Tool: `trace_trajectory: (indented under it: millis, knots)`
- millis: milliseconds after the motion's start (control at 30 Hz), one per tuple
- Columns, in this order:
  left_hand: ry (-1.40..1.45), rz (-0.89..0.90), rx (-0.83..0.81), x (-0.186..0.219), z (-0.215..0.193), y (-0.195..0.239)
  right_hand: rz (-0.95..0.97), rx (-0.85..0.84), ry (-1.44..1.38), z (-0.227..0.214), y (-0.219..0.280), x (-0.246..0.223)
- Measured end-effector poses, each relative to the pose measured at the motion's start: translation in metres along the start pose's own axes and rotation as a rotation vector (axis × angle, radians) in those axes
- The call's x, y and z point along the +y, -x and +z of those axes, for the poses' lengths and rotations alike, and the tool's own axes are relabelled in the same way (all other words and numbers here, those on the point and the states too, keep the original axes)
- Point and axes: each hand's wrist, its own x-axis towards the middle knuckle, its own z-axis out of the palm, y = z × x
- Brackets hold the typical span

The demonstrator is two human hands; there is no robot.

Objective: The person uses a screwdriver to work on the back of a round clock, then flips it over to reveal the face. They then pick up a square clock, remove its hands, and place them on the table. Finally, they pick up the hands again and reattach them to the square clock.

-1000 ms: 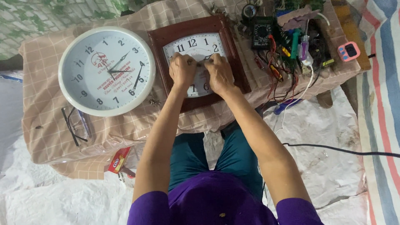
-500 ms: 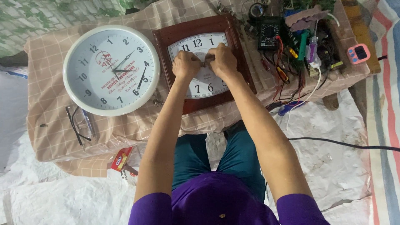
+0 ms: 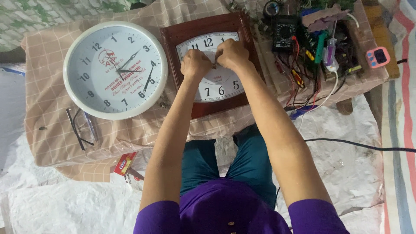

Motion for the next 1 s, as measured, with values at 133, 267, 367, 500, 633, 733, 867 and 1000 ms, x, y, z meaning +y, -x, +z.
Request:
trace_trajectory:
  millis: [133, 267, 367, 500, 633, 733, 867, 1000]
  knots:
    - [-0.006, -0.008, 0.015, -0.004, 0.006, -0.006, 0.069, -0.077, 0.101, -0.002, -0.012, -0.010]
    - [0.010, 0.027, 0.019, -0.004, 0.006, -0.002, -0.024, -0.059, 0.169, 0.007, -0.021, -0.006]
    - [0.001, 0.079, 0.056, -0.007, 0.012, -0.008, -0.024, -0.070, 0.189, 0.008, -0.026, -0.008]
    - [0.002, 0.167, 0.100, -0.010, 0.014, -0.009, 0.012, -0.083, 0.156, 0.006, -0.019, -0.010]
    - [-0.048, 0.036, -0.025, 0.003, 0.001, -0.009, 0.027, -0.084, 0.050, 0.000, -0.007, -0.010]
    - [-0.083, 0.040, -0.051, -0.002, 0.008, -0.014, 0.085, -0.079, 0.005, 0.004, -0.001, -0.009]
    - [-0.083, 0.060, -0.017, -0.004, 0.012, -0.023, 0.089, -0.019, 0.046, 0.010, -0.001, -0.006]
    - [-0.106, 0.041, -0.004, -0.002, 0.011, -0.022, -0.075, 0.081, -0.026, 0.019, -0.001, 0.008]
